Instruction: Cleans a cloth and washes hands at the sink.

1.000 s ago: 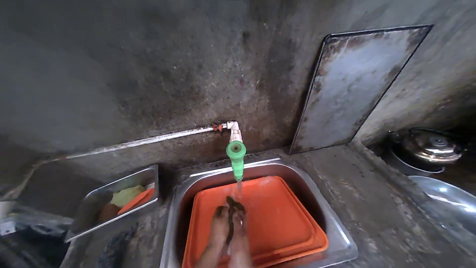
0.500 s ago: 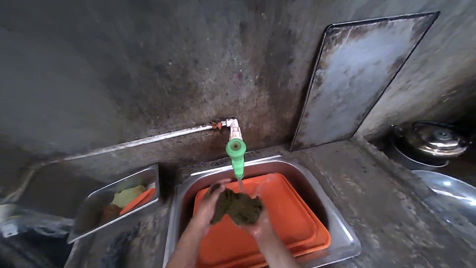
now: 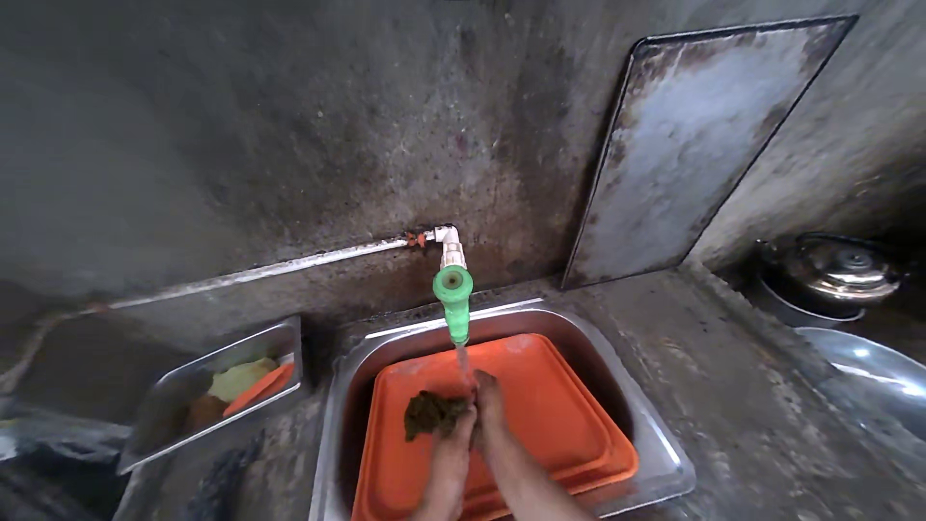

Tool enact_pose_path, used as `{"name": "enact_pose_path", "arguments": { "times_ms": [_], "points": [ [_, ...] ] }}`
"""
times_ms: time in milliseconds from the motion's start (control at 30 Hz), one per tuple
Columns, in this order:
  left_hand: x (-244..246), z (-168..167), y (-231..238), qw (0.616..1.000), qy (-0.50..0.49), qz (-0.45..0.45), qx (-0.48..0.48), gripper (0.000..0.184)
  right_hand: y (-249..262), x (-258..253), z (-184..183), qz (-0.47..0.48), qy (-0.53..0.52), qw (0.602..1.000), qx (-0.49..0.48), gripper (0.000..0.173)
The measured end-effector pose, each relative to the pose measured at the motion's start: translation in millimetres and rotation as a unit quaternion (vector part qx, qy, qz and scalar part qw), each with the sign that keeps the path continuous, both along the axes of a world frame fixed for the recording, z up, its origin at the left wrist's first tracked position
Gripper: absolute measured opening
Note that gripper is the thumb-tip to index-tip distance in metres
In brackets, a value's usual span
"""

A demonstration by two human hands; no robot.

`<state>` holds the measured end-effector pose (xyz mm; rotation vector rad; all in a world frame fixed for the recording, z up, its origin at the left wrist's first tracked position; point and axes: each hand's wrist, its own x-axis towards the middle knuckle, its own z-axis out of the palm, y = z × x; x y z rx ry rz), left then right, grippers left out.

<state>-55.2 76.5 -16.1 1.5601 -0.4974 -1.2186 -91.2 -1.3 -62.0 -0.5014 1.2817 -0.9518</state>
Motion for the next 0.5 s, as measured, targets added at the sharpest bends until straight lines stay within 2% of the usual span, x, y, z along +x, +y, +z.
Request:
{"name": "enact_pose_path", "arguments": {
  "times_ms": [33,133,200,267,333,433,500],
  "points": [
    [1,-4,-1,1.0,-0.007,-0.005,-0.014,0.032,4,-1,4,-0.004,-0.016,1.0,0.0,0.032],
    [27,-21,-16,0.996,0.02,-0.007,-0.083,0.035,50,16,30,0.018,-0.053,0.994,-0.094,0.037],
    [36,-20,-25,0.995,0.058,0.044,-0.073,0.035,67,24,34,0.041,-0.044,0.989,-0.135,0.041],
    [32,-13,-22,0.999,0.011,0.034,-0.032,0.038,57,19,30,0.059,-0.031,0.99,-0.123,0.039],
    [31,-12,-21,1.0,-0.028,0.008,-0.005,0.045,42,6,24,0.09,-0.037,0.99,-0.107,0.046],
    [44,-10,-26,1.0,0.018,-0.019,0.009,0.063,35,-17,30,0.187,-0.051,0.973,-0.123,0.057],
    [53,-10,-20,0.994,0.009,-0.106,0.001,0.071,31,-28,36,0.176,-0.059,0.978,-0.099,0.048]
  ]
}}
